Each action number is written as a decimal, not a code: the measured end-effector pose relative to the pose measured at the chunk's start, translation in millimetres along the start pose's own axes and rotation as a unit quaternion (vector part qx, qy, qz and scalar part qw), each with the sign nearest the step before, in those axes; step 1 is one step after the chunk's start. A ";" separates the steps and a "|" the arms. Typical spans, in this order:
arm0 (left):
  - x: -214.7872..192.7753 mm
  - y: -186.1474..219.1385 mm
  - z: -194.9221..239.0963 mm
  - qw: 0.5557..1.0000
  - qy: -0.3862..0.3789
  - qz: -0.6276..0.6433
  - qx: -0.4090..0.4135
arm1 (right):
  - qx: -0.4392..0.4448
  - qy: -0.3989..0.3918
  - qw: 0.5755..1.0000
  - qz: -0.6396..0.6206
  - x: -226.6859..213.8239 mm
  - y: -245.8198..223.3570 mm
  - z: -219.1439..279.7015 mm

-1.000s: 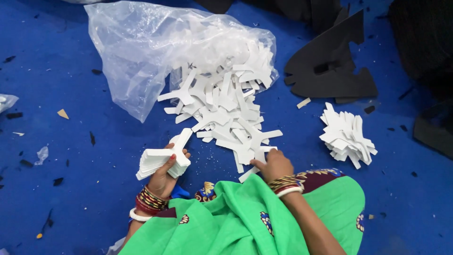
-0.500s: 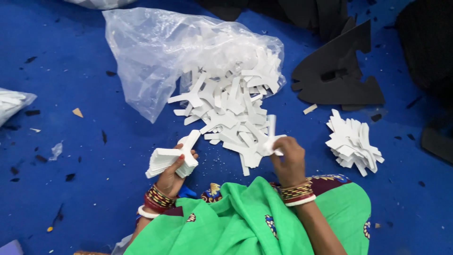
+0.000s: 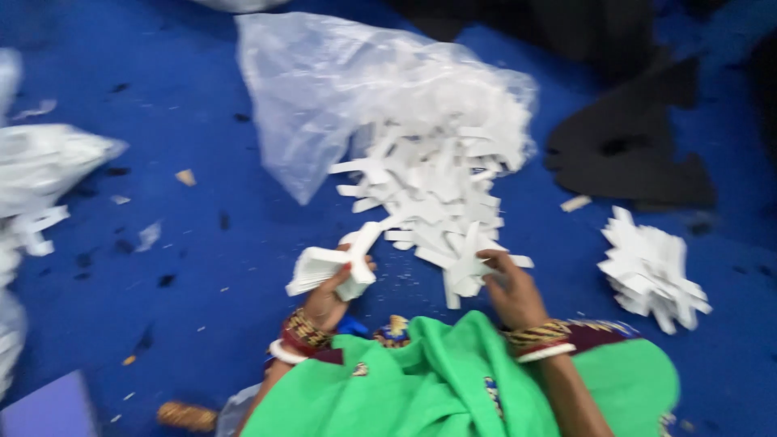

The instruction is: The person is sorting and stacking small white Y-shaped components for shoes on a blue floor.

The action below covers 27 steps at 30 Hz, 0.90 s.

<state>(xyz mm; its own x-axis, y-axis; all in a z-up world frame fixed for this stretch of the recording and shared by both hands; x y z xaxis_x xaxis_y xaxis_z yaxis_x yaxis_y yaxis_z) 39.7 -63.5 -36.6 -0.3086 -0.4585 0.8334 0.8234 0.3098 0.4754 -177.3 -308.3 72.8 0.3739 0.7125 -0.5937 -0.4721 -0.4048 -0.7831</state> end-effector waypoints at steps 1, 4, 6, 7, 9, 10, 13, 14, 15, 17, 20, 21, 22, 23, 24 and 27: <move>-3.1 1.9 2.3 1.000 0.011 -0.005 0.012 | -0.009 -0.012 1.000 -0.008 9.6 -16.7 -5.8; -2.7 3.7 2.9 1.000 -0.002 -0.010 0.015 | -0.044 -0.079 0.983 -0.158 42.7 -64.7 -26.6; -2.5 3.2 2.3 0.999 0.002 -0.032 0.009 | -0.047 -0.192 0.959 -0.201 79.7 -92.9 -42.4; 0.5 8.1 5.5 0.999 0.002 -0.034 0.009 | -0.048 -0.191 0.959 -0.203 97.6 -89.5 -54.8; 8.1 8.8 8.6 1.000 0.009 0.006 0.006 | -0.058 -0.259 0.958 -0.109 138.2 -78.4 -72.5; 11.7 10.5 9.7 1.000 0.005 0.008 0.001 | -0.053 -0.254 0.960 -0.107 138.9 -88.7 -77.3; 11.4 2.3 5.5 0.999 -0.006 0.043 -0.009 | -0.050 -0.245 0.968 0.014 137.2 -102.8 -90.0; 1.0 -3.6 4.0 1.000 -0.003 0.023 -0.013 | -0.084 -0.233 0.965 0.081 137.5 -106.6 -93.5; -9.6 -9.1 3.3 1.000 0.000 0.004 -0.016 | -0.117 -0.220 0.957 0.147 138.8 -111.1 -96.2; 0.8 -1.4 6.4 1.000 0.008 -0.011 -0.021 | -0.157 -0.214 0.945 0.193 138.6 -132.3 -99.4; 11.9 4.0 12.0 0.999 0.008 -0.037 -0.032 | -0.190 -0.215 0.924 0.253 145.9 -154.3 -99.8; 17.6 3.5 10.4 0.998 -0.003 -0.048 -0.038 | -0.183 -0.221 0.919 0.270 146.8 -156.7 -101.3; 15.5 2.5 10.9 0.998 -0.004 -0.048 -0.039 | -0.182 -0.221 0.919 0.270 148.5 -158.4 -99.8; 13.4 2.0 11.0 0.998 -0.004 -0.047 -0.036 | -0.197 -0.219 0.916 0.272 150.5 -162.2 -97.5; 11.9 0.8 10.1 0.998 -0.004 -0.046 -0.033 | -0.212 -0.217 0.912 0.276 151.6 -165.5 -95.6; 8.9 2.2 11.1 0.999 0.001 -0.033 -0.029 | -0.244 -0.126 0.909 0.313 144.6 -163.9 -89.9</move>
<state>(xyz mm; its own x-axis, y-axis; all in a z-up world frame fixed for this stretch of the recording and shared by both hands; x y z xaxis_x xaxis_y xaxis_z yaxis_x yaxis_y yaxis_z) 33.5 -57.7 -24.9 -0.3626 -0.4781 0.8000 0.8276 0.2294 0.5123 25.9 -190.4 98.7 -0.0710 0.3383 -0.9384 -0.0959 -0.9387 -0.3312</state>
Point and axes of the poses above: each hand's wrist, its own z-axis away from the middle knuckle, its own x-axis out of the palm, y = z × x, the point moved 8 cm from there along -z, towards the middle knuckle, and after that the axes turned 5 degrees about -y, right-handed, at the moved point
